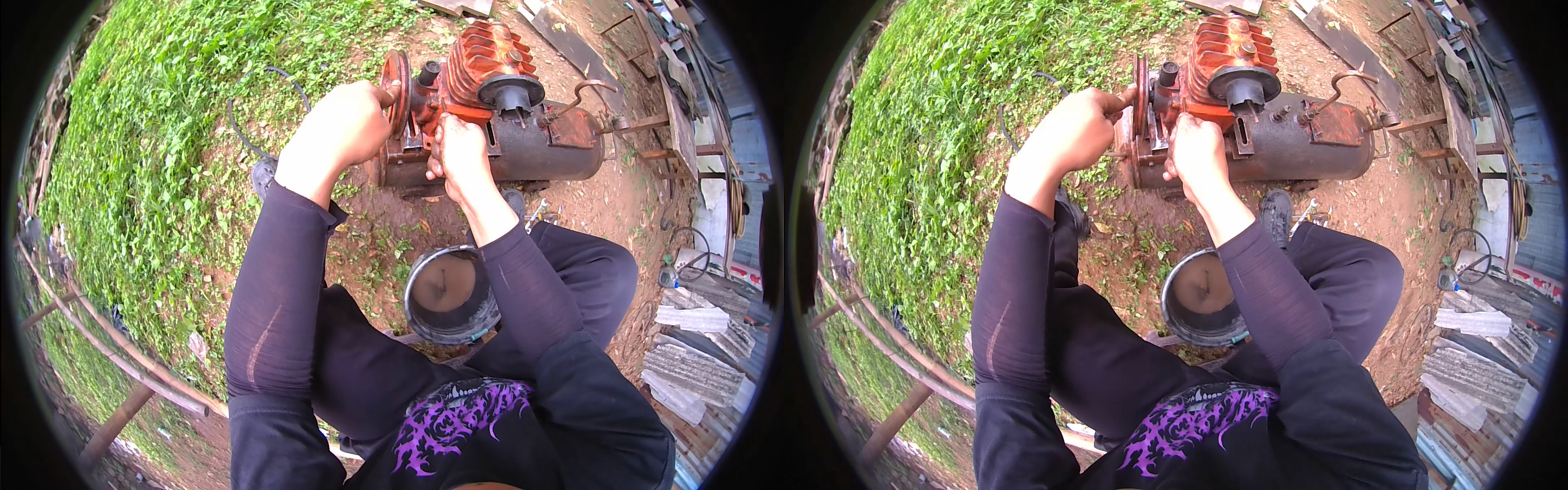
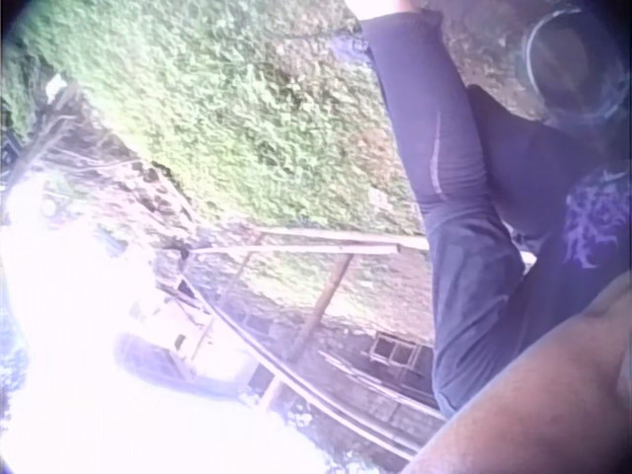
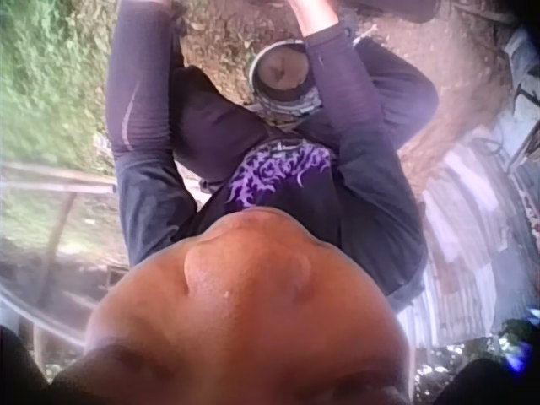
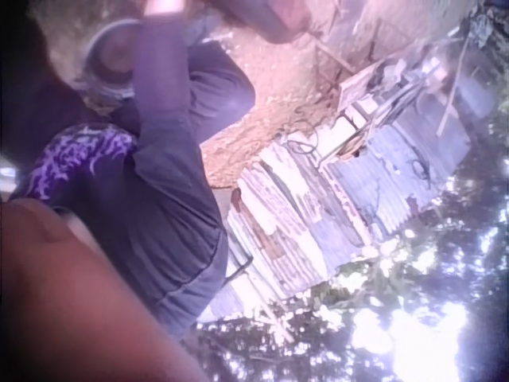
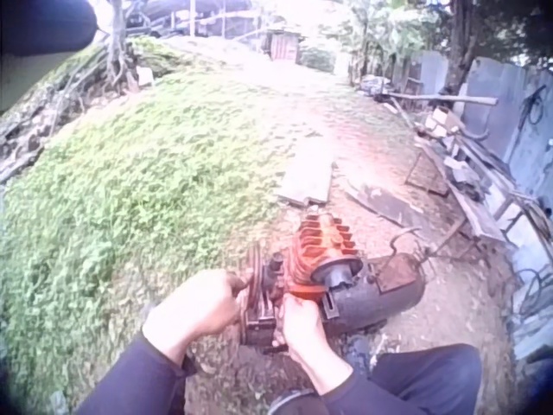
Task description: The person assembles an air compressor pump by hand, picking up small components from a bucket of liquid and installing them into the pump housing.
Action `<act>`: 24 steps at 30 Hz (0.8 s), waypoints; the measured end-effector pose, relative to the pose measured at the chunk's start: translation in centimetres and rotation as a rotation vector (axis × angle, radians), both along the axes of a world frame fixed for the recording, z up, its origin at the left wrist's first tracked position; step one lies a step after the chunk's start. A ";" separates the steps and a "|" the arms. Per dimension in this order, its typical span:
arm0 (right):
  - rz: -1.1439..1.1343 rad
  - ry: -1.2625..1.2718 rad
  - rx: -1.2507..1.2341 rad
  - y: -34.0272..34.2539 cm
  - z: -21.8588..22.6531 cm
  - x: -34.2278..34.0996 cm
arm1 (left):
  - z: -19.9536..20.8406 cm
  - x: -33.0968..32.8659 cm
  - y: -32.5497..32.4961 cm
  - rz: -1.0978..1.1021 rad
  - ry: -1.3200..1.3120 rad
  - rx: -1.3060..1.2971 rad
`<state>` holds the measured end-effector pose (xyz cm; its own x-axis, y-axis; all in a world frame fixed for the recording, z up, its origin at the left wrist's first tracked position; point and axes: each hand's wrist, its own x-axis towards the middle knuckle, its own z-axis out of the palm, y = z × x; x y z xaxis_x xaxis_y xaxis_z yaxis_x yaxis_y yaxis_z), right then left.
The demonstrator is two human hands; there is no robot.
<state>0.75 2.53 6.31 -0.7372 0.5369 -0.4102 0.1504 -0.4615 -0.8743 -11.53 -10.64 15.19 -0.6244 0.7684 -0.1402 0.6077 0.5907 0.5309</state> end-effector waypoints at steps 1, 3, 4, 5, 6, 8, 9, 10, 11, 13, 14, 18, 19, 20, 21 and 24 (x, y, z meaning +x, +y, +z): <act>0.006 -0.003 -0.014 0.0 -0.1 0.0 | -0.3 -0.1 0.1 -0.001 0.012 0.013; 0.023 0.009 -0.019 0.4 -0.4 -0.5 | -0.5 -0.2 0.0 0.008 0.018 0.030; 0.023 0.026 -0.015 0.8 -0.6 -1.1 | -0.2 -0.1 0.1 0.012 0.009 0.035; 0.021 0.042 -0.006 1.3 -0.7 -1.7 | -0.2 0.1 0.3 0.014 0.000 0.043; 0.018 0.058 0.004 1.8 -0.9 -2.0 | -0.3 0.2 0.4 0.007 -0.005 0.045; 0.022 0.038 -0.035 1.7 0.0 -2.4 | -0.4 0.0 0.1 0.007 -0.011 0.043; 0.000 0.050 -0.050 1.4 0.1 -2.3 | -0.4 0.0 0.0 0.003 -0.002 0.034; -0.021 0.066 -0.065 1.1 0.3 -2.2 | -0.4 0.0 0.0 0.000 0.010 0.026; -0.020 0.018 -0.069 0.8 0.7 -1.8 | -0.3 -0.1 0.0 -0.003 0.022 0.017; -0.011 0.034 -0.091 0.5 0.6 -1.6 | 0.1 -0.1 0.2 -0.006 0.011 -0.006; -0.009 0.040 -0.104 0.3 0.6 -1.4 | 0.2 0.0 0.3 -0.010 0.004 -0.019; -0.122 0.096 -0.360 1.3 0.9 -4.0 | 0.0 0.3 0.3 0.011 0.042 -0.022; -0.211 0.051 -0.418 0.7 1.7 -4.7 | 0.8 0.5 0.5 0.010 0.005 -0.098; -0.237 0.092 -0.426 0.0 1.8 -5.0 | 0.7 0.3 0.4 0.012 0.010 -0.098; -0.246 0.079 -0.394 -0.8 1.8 -4.9 | 0.3 0.1 0.0 0.013 0.014 -0.097; -0.267 0.099 -0.337 -1.7 1.4 -4.0 | 0.3 -0.3 0.4 0.003 0.031 -0.063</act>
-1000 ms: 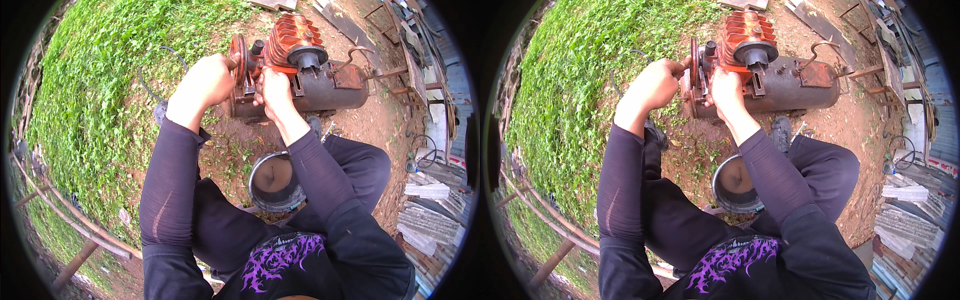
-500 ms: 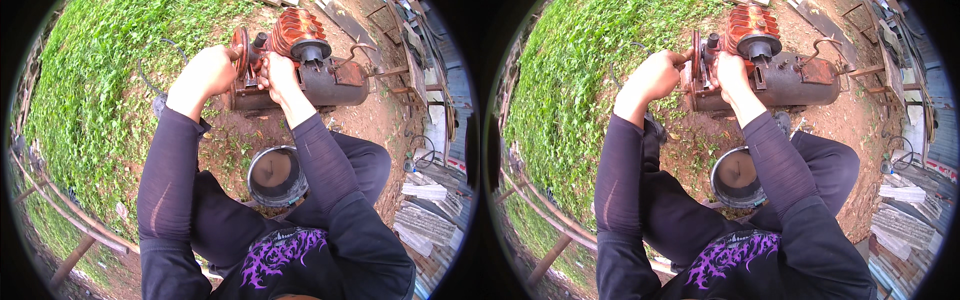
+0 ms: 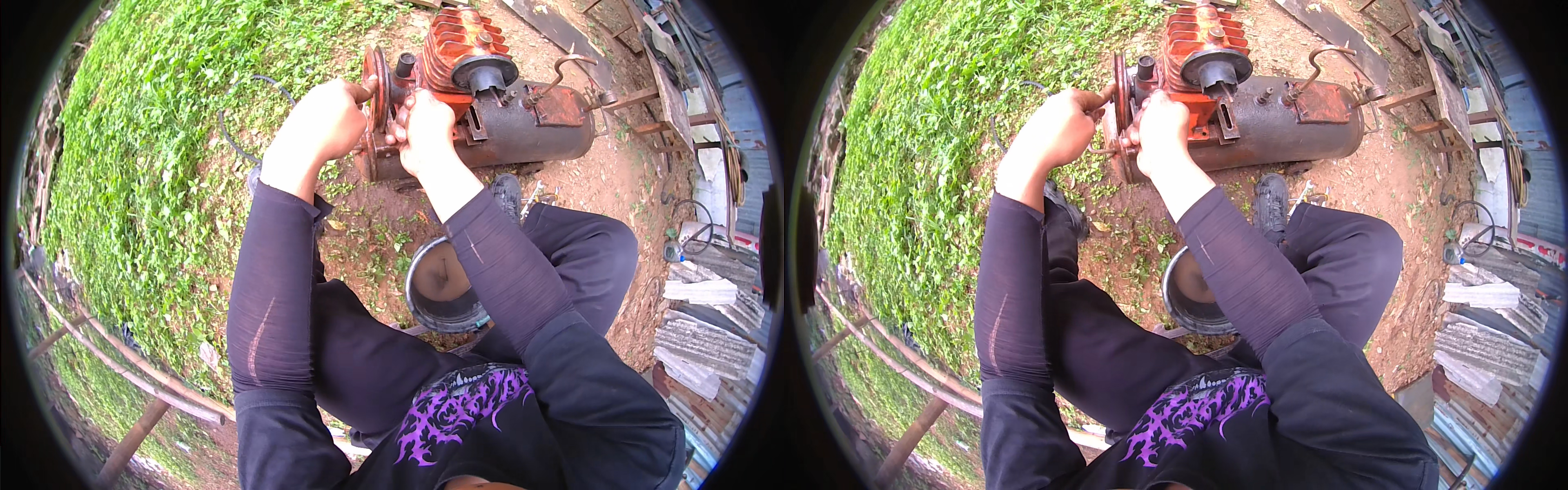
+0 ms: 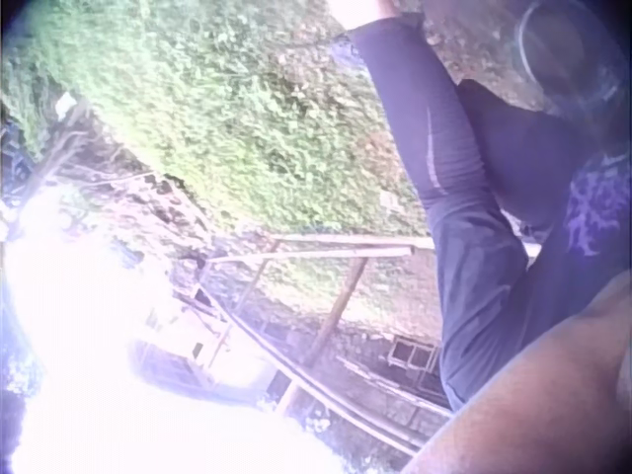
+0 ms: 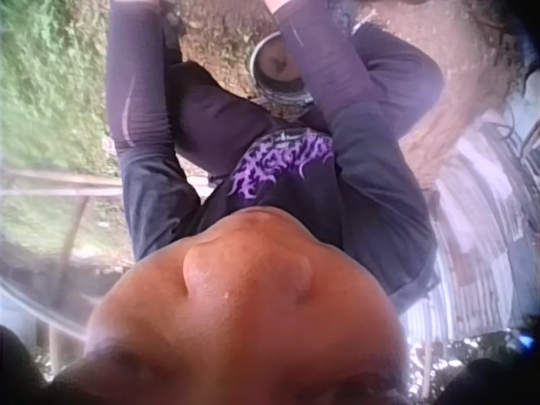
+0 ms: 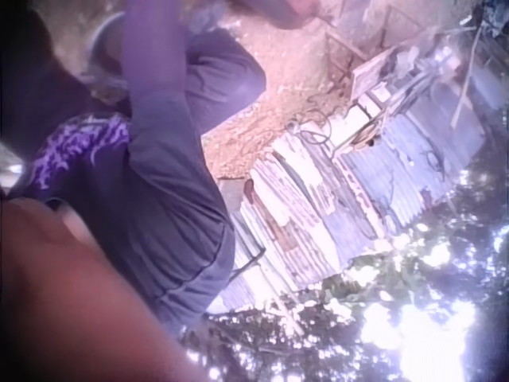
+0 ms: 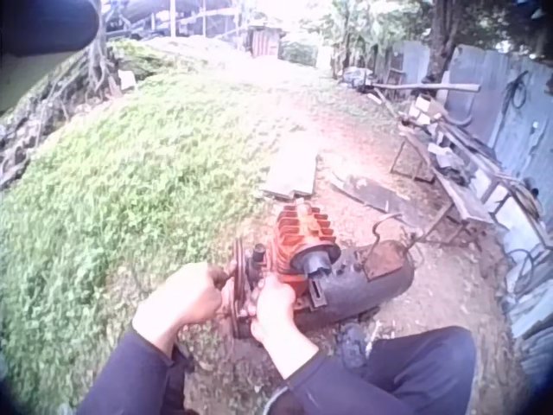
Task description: The person assembles an air compressor pump by hand, picking up small components from a bucket of liquid and installing them into the pump housing.
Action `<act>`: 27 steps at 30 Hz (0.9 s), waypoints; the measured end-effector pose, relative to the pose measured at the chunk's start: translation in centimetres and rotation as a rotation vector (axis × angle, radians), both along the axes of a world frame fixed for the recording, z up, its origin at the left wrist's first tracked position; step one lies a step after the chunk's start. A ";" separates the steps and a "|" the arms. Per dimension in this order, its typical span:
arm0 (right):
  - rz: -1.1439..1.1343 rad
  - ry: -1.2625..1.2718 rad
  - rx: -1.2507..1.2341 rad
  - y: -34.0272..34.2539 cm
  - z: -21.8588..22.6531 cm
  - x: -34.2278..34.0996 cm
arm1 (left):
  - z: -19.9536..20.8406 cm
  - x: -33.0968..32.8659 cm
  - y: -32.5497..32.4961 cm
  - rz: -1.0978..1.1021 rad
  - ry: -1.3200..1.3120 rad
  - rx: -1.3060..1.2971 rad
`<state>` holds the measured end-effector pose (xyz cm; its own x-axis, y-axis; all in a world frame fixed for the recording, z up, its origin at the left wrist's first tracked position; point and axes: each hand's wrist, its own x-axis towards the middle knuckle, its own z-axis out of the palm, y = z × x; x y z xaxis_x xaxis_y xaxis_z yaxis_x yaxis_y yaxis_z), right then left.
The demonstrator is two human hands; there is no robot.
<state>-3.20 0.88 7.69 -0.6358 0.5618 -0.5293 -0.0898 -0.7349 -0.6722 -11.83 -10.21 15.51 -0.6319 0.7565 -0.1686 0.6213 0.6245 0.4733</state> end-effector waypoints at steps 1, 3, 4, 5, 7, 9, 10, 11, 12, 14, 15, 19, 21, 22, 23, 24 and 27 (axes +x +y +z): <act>-0.014 -0.006 -0.011 0.0 0.1 0.1 | 0.2 0.3 0.1 -0.005 -0.003 0.006; -0.057 -0.004 -0.073 -0.1 0.2 0.1 | 0.9 0.7 0.3 -0.019 -0.040 -0.063; -0.086 0.006 -0.142 -0.2 0.8 -0.5 | 0.8 0.7 0.1 -0.013 -0.032 -0.046; -0.115 0.017 -0.211 -0.2 1.3 -1.3 | 0.5 0.8 -0.2 -0.007 -0.025 -0.027; -0.152 -0.021 -0.267 0.0 2.1 -2.7 | 0.0 0.8 -0.6 -0.007 -0.012 0.001; -0.152 -0.033 -0.262 -0.2 1.7 -2.8 | -0.2 0.5 -1.0 -0.019 -0.002 0.021; -0.153 -0.041 -0.253 -0.1 1.3 -2.8 | 0.1 0.5 -0.8 -0.011 -0.021 -0.006; -0.159 -0.036 -0.254 -0.3 0.9 -2.3 | 0.5 0.5 -0.5 -0.003 -0.039 -0.033; -0.131 0.039 -0.207 -0.2 0.5 -2.0 | 0.8 0.5 -0.3 0.005 -0.058 -0.060; -0.151 -0.023 -0.240 0.2 0.3 -2.6 | 0.5 0.5 -0.4 -0.015 -0.047 -0.001; -0.164 0.001 -0.263 0.7 0.3 -3.0 | -0.1 0.3 -0.4 -0.020 -0.047 0.020; -0.137 -0.002 -0.267 0.3 1.5 -2.4 | -0.1 0.5 -0.9 0.011 -0.080 0.034; -0.111 -0.054 -0.248 0.4 1.8 -1.6 | -0.5 0.3 -1.0 0.008 -0.041 0.022; -0.098 -0.045 -0.233 0.7 1.9 -2.0 | -0.6 0.2 -1.0 0.006 -0.021 0.015; -0.098 -0.043 -0.220 1.1 1.6 -2.3 | -0.8 0.5 -1.0 -0.010 0.017 0.067; -0.099 -0.040 -0.208 1.6 1.3 -2.7 | -0.7 0.6 -0.9 -0.006 -0.008 0.050; -0.048 -0.026 -0.155 2.0 0.5 -2.5 | 0.0 0.7 -0.6 0.008 -0.073 -0.002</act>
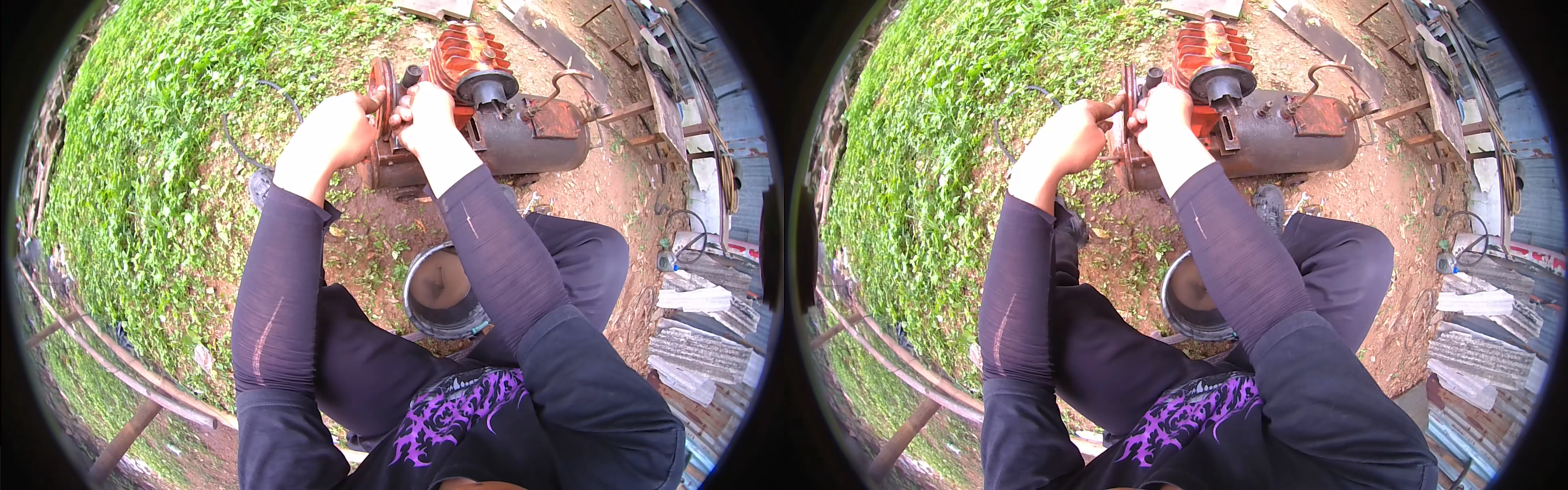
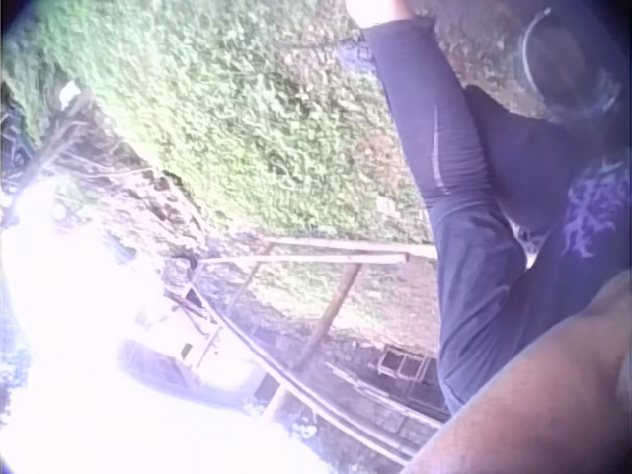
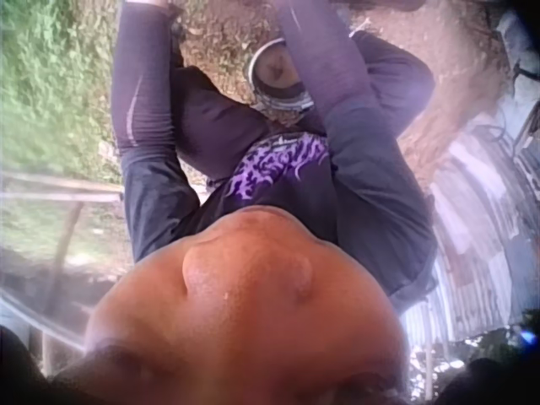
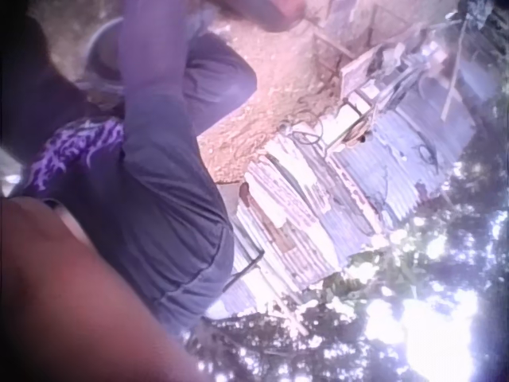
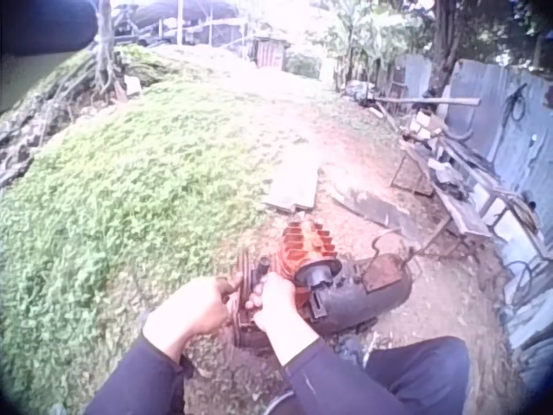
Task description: The person assembles an air compressor pump by hand, picking up small components from a bucket of liquid and installing them into the pump housing.
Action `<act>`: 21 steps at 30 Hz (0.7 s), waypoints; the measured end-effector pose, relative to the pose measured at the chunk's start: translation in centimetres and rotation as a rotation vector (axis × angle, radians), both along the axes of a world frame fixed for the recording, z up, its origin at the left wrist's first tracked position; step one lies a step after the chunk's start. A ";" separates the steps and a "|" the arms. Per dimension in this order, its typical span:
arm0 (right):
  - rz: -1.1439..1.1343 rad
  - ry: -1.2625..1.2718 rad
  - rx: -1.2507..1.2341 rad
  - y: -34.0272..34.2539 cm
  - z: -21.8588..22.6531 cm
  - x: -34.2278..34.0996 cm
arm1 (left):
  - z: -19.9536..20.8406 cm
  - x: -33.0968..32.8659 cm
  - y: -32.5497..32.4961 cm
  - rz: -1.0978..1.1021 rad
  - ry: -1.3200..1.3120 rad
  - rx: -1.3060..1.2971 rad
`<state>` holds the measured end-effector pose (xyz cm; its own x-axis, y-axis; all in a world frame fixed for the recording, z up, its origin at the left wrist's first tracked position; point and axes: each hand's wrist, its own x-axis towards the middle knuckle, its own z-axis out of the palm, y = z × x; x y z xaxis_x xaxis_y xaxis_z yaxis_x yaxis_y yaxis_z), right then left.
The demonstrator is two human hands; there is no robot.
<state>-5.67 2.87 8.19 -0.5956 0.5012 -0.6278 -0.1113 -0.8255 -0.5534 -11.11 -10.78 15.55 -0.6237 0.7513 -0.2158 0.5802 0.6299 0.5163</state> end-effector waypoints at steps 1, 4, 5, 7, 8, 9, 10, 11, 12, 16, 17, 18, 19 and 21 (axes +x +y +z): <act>0.047 0.012 0.045 0.0 -0.2 0.4 | 0.1 0.0 -0.1 0.012 -0.019 -0.012; 0.115 0.025 0.042 -0.2 -0.8 1.8 | 0.0 -0.3 -0.3 -0.009 0.002 0.029; 0.120 0.033 0.026 -0.2 -0.7 2.3 | -0.1 -0.3 -0.4 -0.029 0.018 0.054; 0.112 0.077 -0.060 0.4 -0.2 2.2 | -0.2 -0.1 -0.2 -0.014 0.010 0.028; 0.077 0.115 -0.163 1.6 -0.7 1.3 | 0.0 0.2 0.2 -0.002 0.008 0.011; 0.040 0.155 -0.265 2.5 -1.2 0.6 | 0.2 0.3 0.6 0.009 0.006 -0.005; -0.034 0.096 -0.247 1.2 -0.1 -0.3 | 0.2 0.1 0.0 -0.010 0.023 -0.001; -0.008 0.092 -0.205 0.7 0.1 -0.2 | -0.1 -0.3 -0.2 -0.006 0.012 0.005; 0.024 0.107 -0.161 0.4 0.0 0.2 | -0.7 -0.7 -0.3 -0.003 0.001 0.012; 0.208 0.028 0.045 -1.1 -0.1 4.4 | -0.9 -0.9 -0.1 0.030 0.000 0.027; 0.262 0.055 0.073 -1.3 -0.1 5.4 | -0.7 -0.6 -0.1 0.051 -0.008 0.025; 0.309 0.035 0.058 -1.5 0.0 6.4 | -0.4 -0.3 -0.2 0.061 -0.012 0.039; 0.358 0.016 0.047 -1.4 0.3 7.3 | -0.4 0.1 0.1 0.084 0.030 0.046; 0.458 -0.010 0.109 -1.0 0.8 9.1 | -0.3 1.1 1.0 0.135 0.112 0.063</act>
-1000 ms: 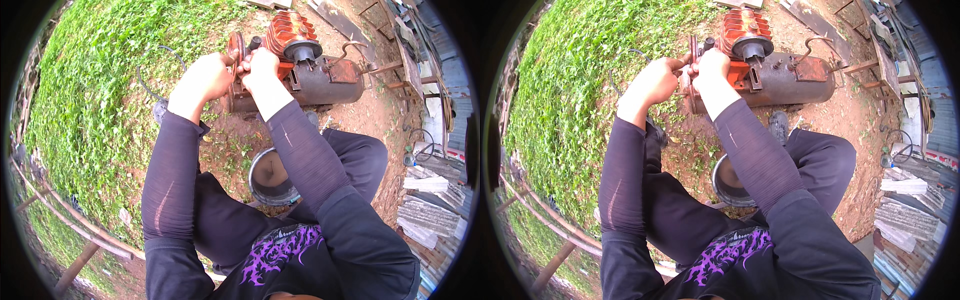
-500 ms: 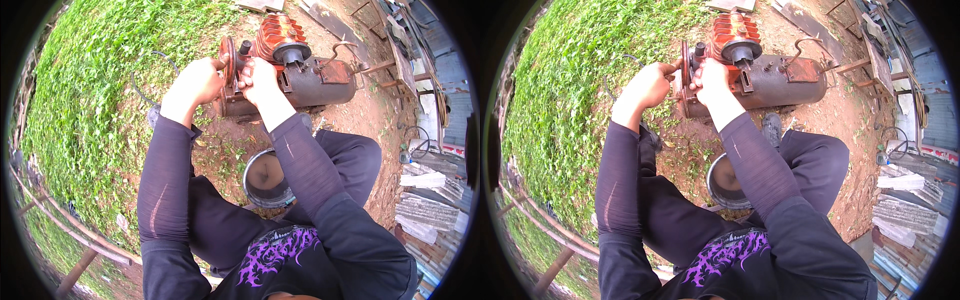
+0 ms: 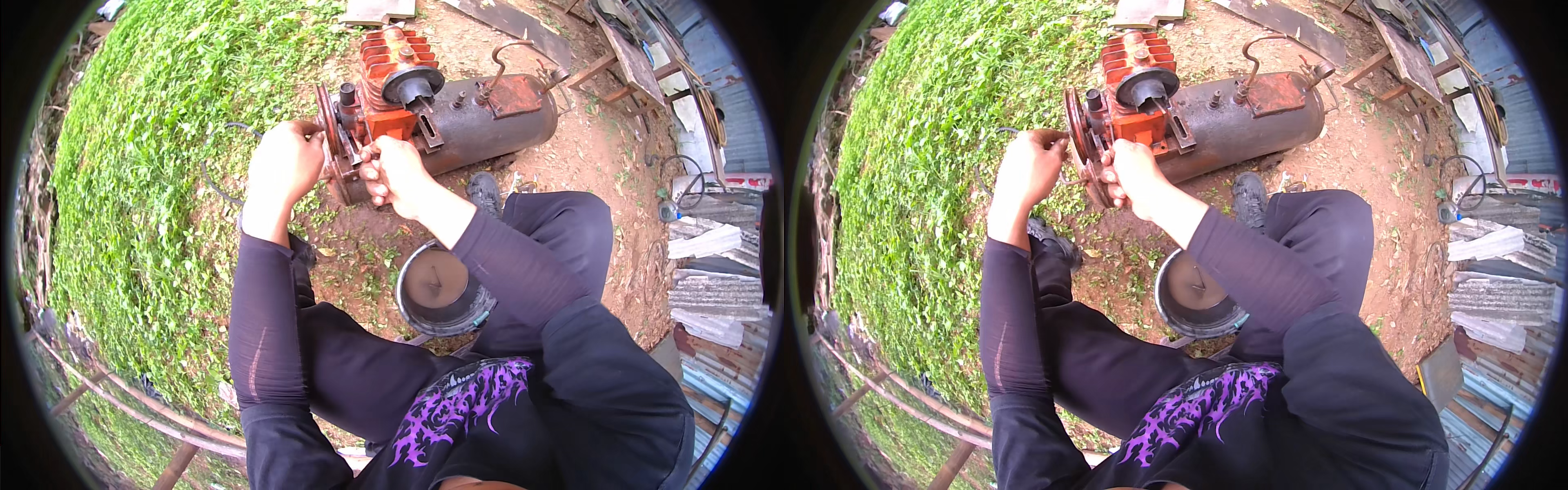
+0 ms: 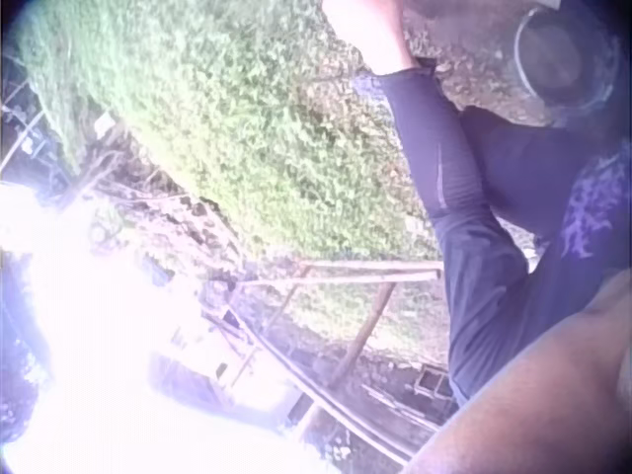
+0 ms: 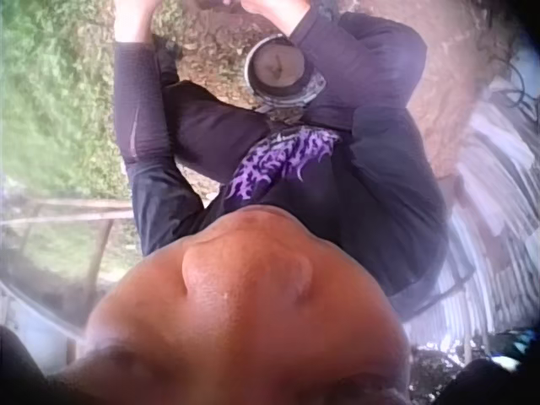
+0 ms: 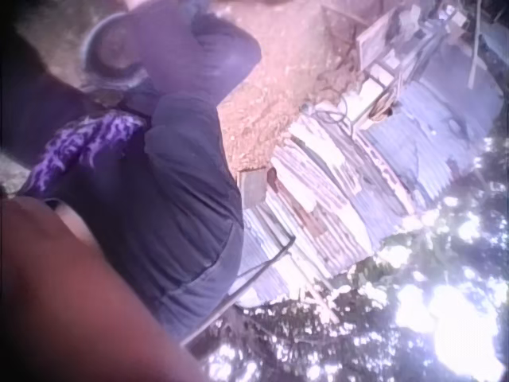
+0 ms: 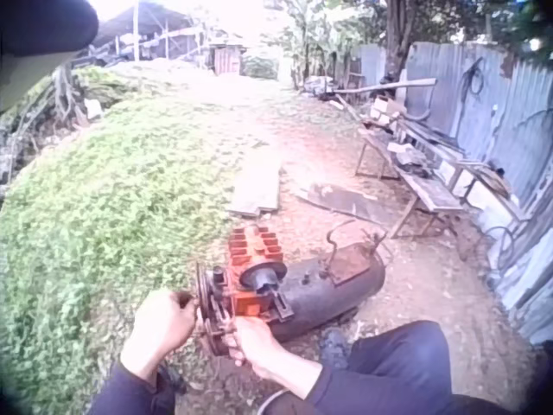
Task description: The person assembles an air compressor pump by hand, picking up small components from a bucket of liquid and installing them into the pump housing.
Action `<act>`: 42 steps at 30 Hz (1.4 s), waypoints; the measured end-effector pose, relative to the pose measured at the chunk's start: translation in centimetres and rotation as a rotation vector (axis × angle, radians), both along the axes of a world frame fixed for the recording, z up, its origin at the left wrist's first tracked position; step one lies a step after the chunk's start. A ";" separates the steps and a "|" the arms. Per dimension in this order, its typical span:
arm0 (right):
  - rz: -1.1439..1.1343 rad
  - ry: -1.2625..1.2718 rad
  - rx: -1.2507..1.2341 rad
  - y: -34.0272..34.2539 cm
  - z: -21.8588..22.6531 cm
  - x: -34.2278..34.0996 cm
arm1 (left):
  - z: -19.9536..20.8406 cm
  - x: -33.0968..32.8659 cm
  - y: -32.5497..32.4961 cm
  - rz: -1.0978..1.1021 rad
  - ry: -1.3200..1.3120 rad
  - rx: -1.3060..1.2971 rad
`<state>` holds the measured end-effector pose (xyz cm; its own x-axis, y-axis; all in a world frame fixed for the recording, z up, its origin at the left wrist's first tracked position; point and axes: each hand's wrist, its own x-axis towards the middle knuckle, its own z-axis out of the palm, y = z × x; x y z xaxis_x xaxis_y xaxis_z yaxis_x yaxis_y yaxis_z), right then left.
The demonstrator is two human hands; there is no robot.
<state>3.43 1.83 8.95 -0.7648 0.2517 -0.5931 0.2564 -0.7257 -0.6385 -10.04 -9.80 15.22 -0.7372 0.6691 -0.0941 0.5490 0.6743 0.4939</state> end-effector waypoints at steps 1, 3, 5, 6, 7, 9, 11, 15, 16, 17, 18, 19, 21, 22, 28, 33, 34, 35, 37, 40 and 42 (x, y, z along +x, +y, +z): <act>0.051 0.009 0.075 0.4 0.2 1.0 | -0.6 0.9 0.4 0.033 0.117 0.066; 0.197 0.015 0.239 1.1 1.1 2.4 | 0.0 2.7 1.1 0.053 -0.246 0.080; 0.361 0.032 0.477 1.7 2.0 3.2 | -1.8 3.9 1.4 0.040 -0.552 0.212; 0.446 0.050 0.590 1.7 2.6 3.2 | -2.9 4.3 1.3 0.031 -0.665 0.316; 0.519 0.001 0.691 2.1 3.6 3.3 | -2.4 5.3 1.7 0.075 -0.765 0.414; 0.613 -0.003 0.882 2.9 2.9 3.3 | -3.2 5.7 2.0 0.148 -0.935 0.488; 0.667 0.006 0.910 3.0 3.4 3.1 | -3.5 5.6 2.0 0.194 -1.032 0.528; 0.690 0.019 1.001 3.0 5.3 3.0 | -2.3 5.6 2.0 0.232 -1.064 0.568; 0.679 0.111 1.104 2.7 5.7 3.4 | -1.9 5.3 1.5 0.321 -1.042 0.584; 0.657 0.194 1.214 3.1 5.9 3.9 | -1.1 4.6 1.6 0.355 -0.990 0.591; 0.675 0.166 1.299 3.9 4.6 4.7 | -0.2 3.5 1.5 0.388 -0.939 0.598; 0.773 0.137 1.308 4.6 5.5 5.1 | 0.3 1.8 1.5 0.377 -0.835 0.609; 0.928 0.107 1.351 4.8 6.2 6.1 | 0.8 -2.9 1.0 0.357 -0.622 0.601; 0.981 0.088 1.400 5.0 5.9 6.7 | 0.4 -5.3 1.4 0.350 -0.541 0.554; 1.339 0.022 1.376 4.2 4.9 7.5 | -2.7 -12.0 5.3 0.004 -0.268 0.073; 1.428 0.071 1.330 3.9 5.1 7.2 | -2.9 -12.5 9.3 -0.252 -0.225 -0.006; 1.432 0.069 1.332 4.0 4.9 7.2 | -2.6 -12.0 9.7 -0.272 -0.240 0.011; 1.436 0.068 1.335 4.0 4.7 7.2 | -3.0 -12.1 9.9 -0.307 -0.210 -0.005; 1.435 0.058 1.334 4.0 4.6 7.1 | -3.6 -12.8 9.9 -0.344 -0.208 -0.022; 1.411 0.043 1.331 4.1 5.3 6.9 | -3.8 -13.2 9.4 -0.337 -0.258 -0.017; 1.382 0.044 1.340 4.3 5.4 6.9 | -3.7 -13.2 9.6 -0.369 -0.225 -0.057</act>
